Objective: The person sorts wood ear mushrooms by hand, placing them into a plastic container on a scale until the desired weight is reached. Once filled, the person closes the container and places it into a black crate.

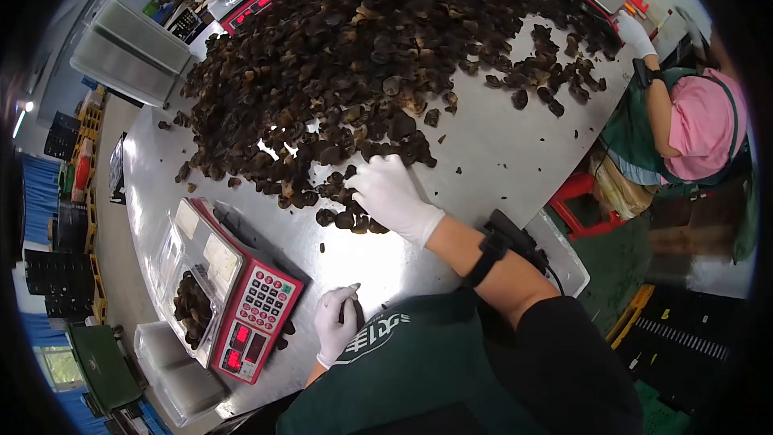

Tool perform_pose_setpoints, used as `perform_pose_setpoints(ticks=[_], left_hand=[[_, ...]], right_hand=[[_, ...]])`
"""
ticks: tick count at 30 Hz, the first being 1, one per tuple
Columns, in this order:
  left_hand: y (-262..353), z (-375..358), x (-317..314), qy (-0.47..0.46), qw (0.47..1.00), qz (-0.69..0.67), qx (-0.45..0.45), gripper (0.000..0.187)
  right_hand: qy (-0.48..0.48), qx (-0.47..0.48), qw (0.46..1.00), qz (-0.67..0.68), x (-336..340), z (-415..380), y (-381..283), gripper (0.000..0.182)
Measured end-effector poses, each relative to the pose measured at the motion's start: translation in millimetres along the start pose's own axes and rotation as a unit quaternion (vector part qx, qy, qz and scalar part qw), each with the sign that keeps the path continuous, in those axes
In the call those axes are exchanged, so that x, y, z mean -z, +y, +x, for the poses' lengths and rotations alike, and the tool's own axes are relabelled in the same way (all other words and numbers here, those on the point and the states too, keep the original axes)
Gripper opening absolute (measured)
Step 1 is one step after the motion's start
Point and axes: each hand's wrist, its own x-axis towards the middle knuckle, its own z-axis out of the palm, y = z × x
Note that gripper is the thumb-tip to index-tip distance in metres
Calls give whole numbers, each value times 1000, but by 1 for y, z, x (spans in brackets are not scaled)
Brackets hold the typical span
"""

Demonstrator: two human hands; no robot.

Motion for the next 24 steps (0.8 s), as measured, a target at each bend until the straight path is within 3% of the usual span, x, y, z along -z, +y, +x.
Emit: perform_pose_setpoints(ticks=[1,2,5,6,10,12,14,15,17,20,23,24], left_hand=[[-1,1,0,4,1000,2,-5,31],[-2,1,0,1,1000,2,-5,31],[-4,-1,0,-7,1000,-6,-3,31],[-5,-2,-1,-3,1000,-10,-3,31],[-6,-1,-2,4,1000,-16,-9,32],[-6,1,-2,3,1000,-18,-13,32],[-4,-1,-1,3,1000,-15,-3,31],[-1,0,0,-3,1000,-17,7,31],[-2,-1,0,-3,1000,-11,9,31],[-1,1,0,-1,1000,-2,9,31],[-4,-1,-1,8,1000,0,-3,31],[-4,-1,-2,8,1000,2,-5,31]], right_hand=[[45,34,998,-2,-2,2,3,9],[46,30,998,-2,-3,4,5,9],[209,30,972,105,15,1,7,8],[215,8,970,115,27,-7,11,9],[66,-92,983,148,108,-73,40,11],[-65,-127,982,123,147,-112,56,15],[-209,-229,946,93,182,-140,59,25],[-216,-227,945,94,179,-145,53,25],[-83,-206,975,-17,167,-148,40,44],[-45,-136,987,79,115,-114,9,72],[6,8,993,121,44,-73,-11,67],[6,13,992,123,28,-63,-13,67]])
